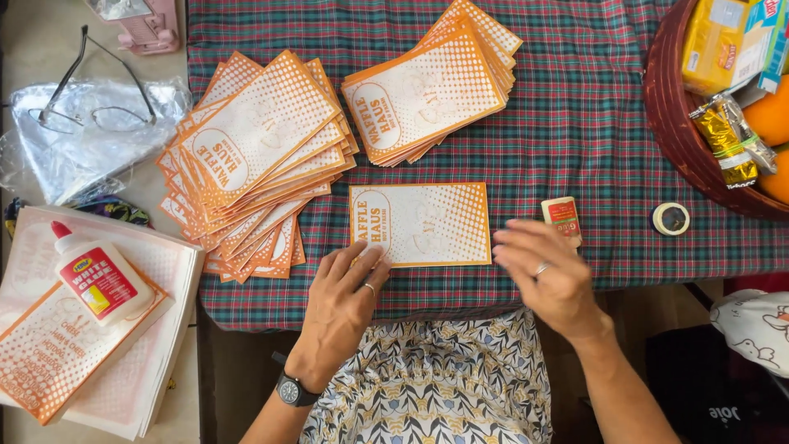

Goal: Manually assembling paper bags by applying glue to the flaps and folding them into shape.

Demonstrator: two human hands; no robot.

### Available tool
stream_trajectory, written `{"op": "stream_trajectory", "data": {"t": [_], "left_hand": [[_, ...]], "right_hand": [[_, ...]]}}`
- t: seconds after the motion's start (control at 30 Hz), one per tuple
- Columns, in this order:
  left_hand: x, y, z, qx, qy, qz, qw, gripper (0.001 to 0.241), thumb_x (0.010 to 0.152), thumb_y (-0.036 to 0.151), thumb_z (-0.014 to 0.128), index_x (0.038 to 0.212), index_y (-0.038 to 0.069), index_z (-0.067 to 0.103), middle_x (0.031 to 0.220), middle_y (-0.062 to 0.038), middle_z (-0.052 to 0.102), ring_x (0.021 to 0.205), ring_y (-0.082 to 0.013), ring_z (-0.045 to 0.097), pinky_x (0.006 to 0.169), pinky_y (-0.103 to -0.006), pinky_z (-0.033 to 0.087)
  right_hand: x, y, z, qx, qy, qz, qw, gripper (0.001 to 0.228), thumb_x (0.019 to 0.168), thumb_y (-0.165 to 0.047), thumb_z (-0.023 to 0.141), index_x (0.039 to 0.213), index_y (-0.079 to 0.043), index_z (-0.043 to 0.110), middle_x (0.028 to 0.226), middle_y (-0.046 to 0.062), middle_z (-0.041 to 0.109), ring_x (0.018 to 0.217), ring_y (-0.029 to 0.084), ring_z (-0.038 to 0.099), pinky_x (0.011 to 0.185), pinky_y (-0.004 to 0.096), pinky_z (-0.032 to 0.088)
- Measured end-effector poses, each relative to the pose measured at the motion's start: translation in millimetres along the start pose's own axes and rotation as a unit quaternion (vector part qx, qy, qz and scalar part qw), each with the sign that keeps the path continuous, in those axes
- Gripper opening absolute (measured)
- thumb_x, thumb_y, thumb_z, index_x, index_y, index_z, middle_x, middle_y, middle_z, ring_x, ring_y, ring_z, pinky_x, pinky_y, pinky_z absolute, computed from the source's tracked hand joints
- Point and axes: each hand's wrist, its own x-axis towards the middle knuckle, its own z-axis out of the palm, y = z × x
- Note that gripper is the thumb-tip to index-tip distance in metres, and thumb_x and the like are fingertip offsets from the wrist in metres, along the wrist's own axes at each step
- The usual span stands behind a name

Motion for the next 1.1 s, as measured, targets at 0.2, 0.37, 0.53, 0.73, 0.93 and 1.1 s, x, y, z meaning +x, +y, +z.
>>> {"op": "stream_trajectory", "data": {"t": [0.2,0.37,0.53,0.73,0.93,1.1], "left_hand": [[-3,-6,8,0.011,-0.001,0.001,1.0,0.034,0.088,-0.012,0.071,0.121,-0.003,0.07,0.131,-0.021,0.067,0.125,-0.0408,0.061,0.101,-0.0516,0.052],[-2,-8,5,-0.003,-0.004,0.001,1.0,0.033,0.089,-0.013,0.069,0.121,-0.005,0.069,0.132,-0.021,0.066,0.125,-0.0415,0.06,0.099,-0.0524,0.052],[0,-8,3,0.0,0.0,-0.011,1.0,0.029,0.093,-0.01,0.065,0.12,-0.003,0.07,0.13,-0.02,0.068,0.123,-0.0401,0.062,0.099,-0.0518,0.052],[3,-7,2,0.005,0.019,-0.021,1.0,0.026,0.092,-0.005,0.072,0.117,-0.001,0.072,0.125,-0.019,0.071,0.119,-0.0379,0.065,0.096,-0.0492,0.053],[2,-7,3,0.005,0.01,-0.01,1.0,0.025,0.093,-0.005,0.07,0.118,-0.002,0.072,0.127,-0.019,0.069,0.118,-0.0383,0.064,0.092,-0.0487,0.054],[17,4,-8,-0.041,0.026,-0.118,0.992,0.015,0.097,0.013,0.069,0.105,0.003,0.078,0.114,-0.009,0.076,0.109,-0.029,0.065,0.091,-0.0455,0.05]], "right_hand": [[-4,1,5,0.051,-0.036,0.006,0.998,0.018,0.086,0.01,0.076,0.103,0.006,0.073,0.113,0.02,0.073,0.116,0.042,0.067,0.1,0.048,0.063],[-3,2,6,0.028,-0.041,-0.004,0.999,0.017,0.084,0.009,0.079,0.101,0.006,0.074,0.113,0.02,0.074,0.114,0.04,0.068,0.1,0.047,0.062],[0,0,4,-0.022,-0.054,-0.034,0.998,0.018,0.084,0.006,0.081,0.1,0.005,0.075,0.112,0.018,0.074,0.113,0.038,0.069,0.096,0.044,0.061],[13,-3,2,-0.013,-0.066,-0.003,0.998,0.012,0.086,0.004,0.078,0.096,0.001,0.073,0.109,0.016,0.074,0.111,0.036,0.068,0.098,0.044,0.058],[32,0,12,-0.114,-0.109,0.036,0.987,0.041,0.099,-0.006,0.064,0.139,-0.001,0.06,0.15,0.014,0.057,0.147,0.039,0.044,0.124,0.057,0.035],[23,10,20,-0.232,-0.244,0.058,0.94,0.072,0.108,-0.042,0.033,0.165,-0.002,0.013,0.174,0.014,0.011,0.161,0.037,0.004,0.125,0.068,0.002]]}}
